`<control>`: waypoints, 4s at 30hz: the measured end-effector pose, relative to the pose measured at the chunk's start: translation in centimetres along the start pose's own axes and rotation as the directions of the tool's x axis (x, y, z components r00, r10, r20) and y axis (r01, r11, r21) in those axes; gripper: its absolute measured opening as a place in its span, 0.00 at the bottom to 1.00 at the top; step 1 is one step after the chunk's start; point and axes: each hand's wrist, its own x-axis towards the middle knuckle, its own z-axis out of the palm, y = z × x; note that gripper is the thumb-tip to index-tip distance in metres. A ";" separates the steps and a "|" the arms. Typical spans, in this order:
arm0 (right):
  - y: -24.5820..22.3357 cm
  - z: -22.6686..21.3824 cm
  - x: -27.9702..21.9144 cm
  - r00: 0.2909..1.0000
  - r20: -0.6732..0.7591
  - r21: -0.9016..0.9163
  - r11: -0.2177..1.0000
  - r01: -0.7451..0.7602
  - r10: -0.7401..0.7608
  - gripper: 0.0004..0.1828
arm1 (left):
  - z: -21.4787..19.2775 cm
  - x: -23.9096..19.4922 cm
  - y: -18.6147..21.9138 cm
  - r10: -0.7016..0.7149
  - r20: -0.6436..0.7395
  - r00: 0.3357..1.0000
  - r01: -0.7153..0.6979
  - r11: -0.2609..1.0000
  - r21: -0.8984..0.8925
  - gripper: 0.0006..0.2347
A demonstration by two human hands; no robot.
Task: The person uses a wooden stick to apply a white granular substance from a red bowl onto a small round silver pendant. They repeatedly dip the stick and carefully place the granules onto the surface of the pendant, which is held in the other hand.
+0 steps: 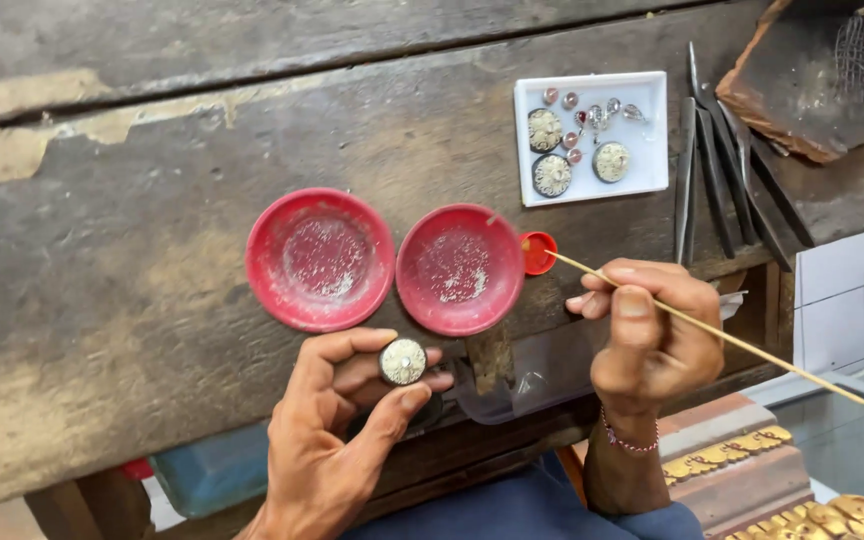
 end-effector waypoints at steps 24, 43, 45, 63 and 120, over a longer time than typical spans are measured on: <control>-0.7 0.9 0.9 0.980 0.109 -0.192 0.964 0.183 -0.164 0.10 | 0.0 -0.1 -0.1 -0.041 -0.037 0.998 0.044 0.996 0.079 0.16; 0.1 0.7 -1.1 0.998 -0.052 0.097 0.995 0.034 -0.029 0.12 | 0.1 0.2 0.6 0.024 0.007 1.000 -0.024 1.000 0.004 0.15; 0.2 1.0 -1.4 0.995 -0.045 0.209 0.973 0.100 -0.092 0.10 | 0.1 0.2 1.0 0.039 0.028 0.999 -0.042 0.995 0.092 0.15; -1.5 2.4 -5.2 0.974 0.173 0.363 0.929 0.077 -0.149 0.09 | -0.5 -0.1 0.9 0.055 0.075 0.996 -0.057 0.998 0.020 0.16; -2.2 2.8 -4.0 0.962 0.209 0.387 0.918 0.085 -0.177 0.09 | -0.4 0.1 1.6 0.057 0.074 0.996 -0.066 0.990 0.128 0.16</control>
